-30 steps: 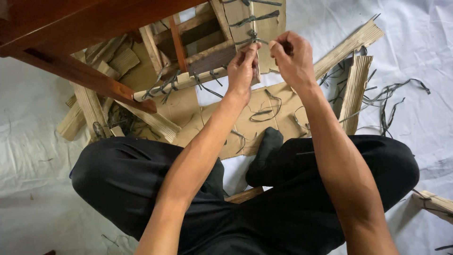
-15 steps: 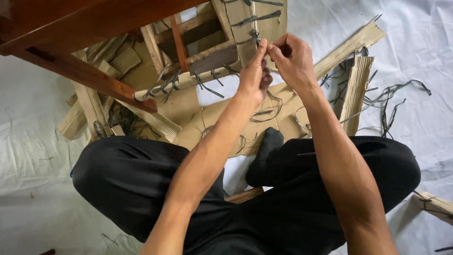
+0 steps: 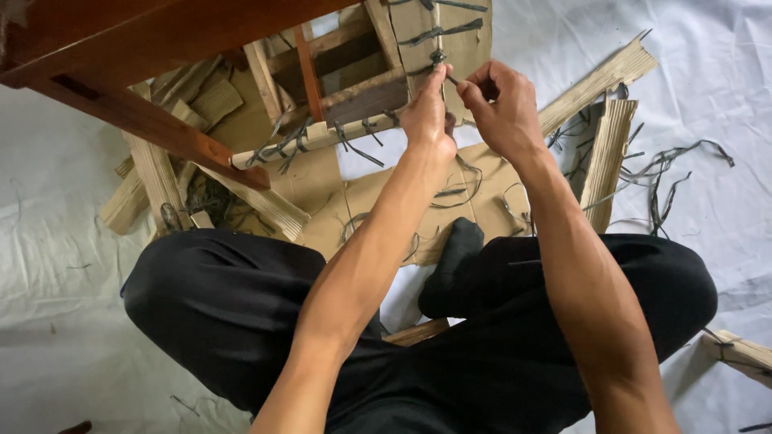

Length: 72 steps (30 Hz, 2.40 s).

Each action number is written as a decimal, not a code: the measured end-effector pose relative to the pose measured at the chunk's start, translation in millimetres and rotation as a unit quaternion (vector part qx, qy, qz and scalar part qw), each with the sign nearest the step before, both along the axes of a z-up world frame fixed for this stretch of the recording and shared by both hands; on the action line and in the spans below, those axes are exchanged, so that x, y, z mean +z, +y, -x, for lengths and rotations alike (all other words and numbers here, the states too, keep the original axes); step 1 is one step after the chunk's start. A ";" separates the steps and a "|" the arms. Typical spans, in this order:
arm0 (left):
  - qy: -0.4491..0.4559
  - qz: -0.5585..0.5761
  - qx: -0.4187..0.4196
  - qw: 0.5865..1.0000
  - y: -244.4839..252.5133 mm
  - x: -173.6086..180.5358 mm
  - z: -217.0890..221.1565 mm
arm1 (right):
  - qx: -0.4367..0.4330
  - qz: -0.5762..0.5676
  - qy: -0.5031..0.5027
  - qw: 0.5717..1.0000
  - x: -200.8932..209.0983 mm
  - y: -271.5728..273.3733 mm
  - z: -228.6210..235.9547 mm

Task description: Wrapping wooden chair legs with cardboard strips and securing them with plastic ties.

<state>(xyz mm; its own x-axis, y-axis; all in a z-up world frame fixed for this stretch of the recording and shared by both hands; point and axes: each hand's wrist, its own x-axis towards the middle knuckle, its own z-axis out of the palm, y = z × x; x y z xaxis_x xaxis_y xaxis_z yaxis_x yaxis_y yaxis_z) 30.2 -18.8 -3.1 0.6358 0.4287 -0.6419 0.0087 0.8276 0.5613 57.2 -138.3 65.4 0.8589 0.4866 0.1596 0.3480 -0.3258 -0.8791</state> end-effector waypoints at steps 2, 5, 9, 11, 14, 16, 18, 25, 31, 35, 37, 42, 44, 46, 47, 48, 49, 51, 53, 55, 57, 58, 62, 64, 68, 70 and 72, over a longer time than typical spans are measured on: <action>0.017 -0.002 0.009 1.000 0.6 10.1 1.0 | 0.007 -0.019 0.032 0.999 -2.3 -0.7 -0.1; 0.019 -0.036 -0.031 0.999 4.6 22.6 12.2 | 0.025 -0.057 0.069 0.996 -5.4 -4.2 0.5; -0.037 -0.083 -0.125 0.988 26.7 11.6 46.0 | 0.018 -0.127 0.135 0.982 -32.6 -15.7 -7.4; -0.079 -0.139 -0.224 0.961 40.5 -3.1 68.6 | -0.067 -0.168 0.217 0.959 -46.1 -21.2 -4.8; -0.013 -0.225 -0.269 0.936 49.4 -58.9 103.1 | -0.094 -0.052 0.143 0.984 -179.0 -46.2 -11.3; 0.041 -0.247 -0.277 0.928 53.5 -106.4 131.8 | -0.091 0.057 0.059 0.992 -228.7 -60.5 13.9; 0.094 -0.271 -0.283 0.915 56.4 -147.5 159.7 | -0.084 0.164 -0.028 0.983 -249.1 -69.5 36.3; 0.186 -0.394 -0.265 0.860 67.2 -258.0 234.3 | -0.042 0.239 0.035 0.970 -345.9 -84.1 56.6; 0.157 -0.420 -0.256 0.856 61.4 -264.1 239.9 | -0.045 0.251 0.036 0.966 -323.3 -67.8 66.7; 0.157 -0.406 -0.254 0.864 55.7 -248.9 235.7 | -0.108 0.205 0.054 0.971 -320.3 -62.1 60.7; 0.145 -0.405 -0.254 0.866 53.7 -235.3 231.4 | -0.140 0.147 0.058 0.977 -302.9 -51.9 54.1; 0.125 -0.440 -0.242 0.856 44.6 -192.5 214.8 | -0.210 -0.053 0.132 0.967 -235.7 -21.4 46.9; 0.104 -0.456 -0.242 0.850 43.5 -198.8 210.4 | -0.191 -0.174 0.199 0.945 -201.7 -12.1 49.5; 0.082 -0.453 -0.225 0.859 36.6 -170.4 204.9 | -0.181 -0.193 0.213 0.940 -174.9 -8.0 56.9; 0.062 -0.448 -0.209 0.867 33.5 -156.2 202.6 | -0.172 -0.212 0.230 0.934 -161.7 -5.5 60.9; 0.061 -0.449 -0.208 0.867 30.2 -142.6 200.6 | -0.171 -0.213 0.228 0.934 -161.1 -4.2 66.0; 0.047 -0.431 -0.202 0.878 26.6 -128.5 199.2 | -0.164 -0.204 0.231 0.937 -160.1 -3.2 71.4; 0.030 -0.415 -0.194 0.888 21.7 -107.9 197.0 | -0.155 -0.196 0.229 0.941 -167.2 -0.1 84.2; 0.019 -0.363 -0.215 0.906 18.3 -93.1 194.4 | -0.098 -0.132 0.208 0.964 -181.9 3.0 97.9; 0.020 -0.349 -0.226 0.909 20.4 -103.4 198.3 | -0.043 -0.099 0.197 0.974 -179.2 7.0 118.0; 0.020 -0.335 -0.236 0.912 21.1 -105.9 201.8 | 0.013 -0.065 0.185 0.981 -172.4 11.1 138.2; 0.001 -0.357 -0.211 0.910 20.7 -103.1 203.4 | 0.033 -0.068 0.172 0.982 -166.9 13.0 148.5; 0.029 -0.400 -0.170 0.900 25.1 -91.8 210.7 | 0.014 -0.025 0.107 0.994 -103.1 14.5 178.1; 0.008 -0.358 -0.141 0.923 32.9 -100.7 210.9 | 0.027 0.014 0.111 0.993 -91.2 9.2 184.0; 0.004 -0.280 -0.083 0.956 67.0 -133.3 204.0 | 0.047 0.002 0.140 0.989 -74.5 0.2 188.5; 0.012 -0.273 -0.076 0.959 77.8 -108.4 198.4 | 0.028 -0.051 0.203 0.978 -100.8 -5.0 176.9; 0.023 -0.265 -0.070 0.961 86.4 -86.2 194.2 | 0.011 -0.104 0.268 0.958 -112.7 -13.9 162.4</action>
